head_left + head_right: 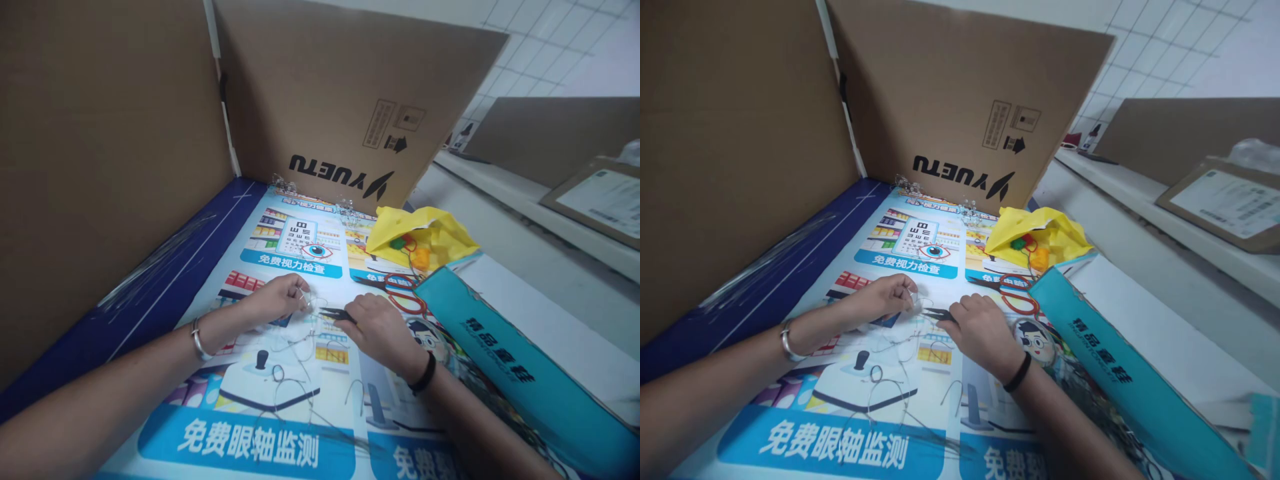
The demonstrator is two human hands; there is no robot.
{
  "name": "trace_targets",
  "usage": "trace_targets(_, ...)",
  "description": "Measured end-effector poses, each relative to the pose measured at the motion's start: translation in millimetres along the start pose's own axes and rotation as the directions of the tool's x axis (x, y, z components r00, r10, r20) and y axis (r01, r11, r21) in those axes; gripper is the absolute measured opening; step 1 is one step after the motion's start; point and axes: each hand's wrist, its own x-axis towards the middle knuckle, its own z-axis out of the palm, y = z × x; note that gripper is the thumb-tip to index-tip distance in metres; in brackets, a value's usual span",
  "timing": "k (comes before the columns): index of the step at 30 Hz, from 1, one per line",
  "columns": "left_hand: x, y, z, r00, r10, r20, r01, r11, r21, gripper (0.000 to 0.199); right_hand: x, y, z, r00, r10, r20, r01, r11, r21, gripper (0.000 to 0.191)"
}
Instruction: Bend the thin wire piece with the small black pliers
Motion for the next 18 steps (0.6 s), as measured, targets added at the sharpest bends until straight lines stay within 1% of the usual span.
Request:
trace_targets(3,1,-1,-2.3,1.000,0.005,-0.018,-0.005,1.000,-0.013,0.020,0,8,2,0.997,0.082,-0.009,-0.082,0.996,0.019,0.033)
trace_targets(5,2,-2,-1.9,1.000,0.001,-0.017,-0.001,1.000,-0.028,0.021,1,10,4,0.993,0.120,0.005,-0.120,0.993,0.013,0.035)
trace_targets(9,0,1,0.5,1.000,-0.010,-0.016,0.009,0.998,-0.062,0.021,2,11,7,0.990,0.129,0.058,-0.132,0.991,0.039,0.036)
trace_targets(13,-2,5,2.0,0.999,-0.025,-0.025,0.023,0.997,-0.078,0.019,2,9,5,0.985,0.140,0.103,-0.147,0.987,0.061,0.036)
trace_targets(15,-2,6,3.1,0.999,-0.033,-0.035,0.030,0.997,-0.075,0.017,1,7,2,0.987,0.134,0.087,-0.137,0.990,0.022,0.036)
trace_targets(18,-1,5,5.7,0.998,-0.046,-0.046,0.045,0.999,-0.023,0.014,0,4,-4,0.996,0.091,0.008,-0.090,0.993,-0.082,0.034)
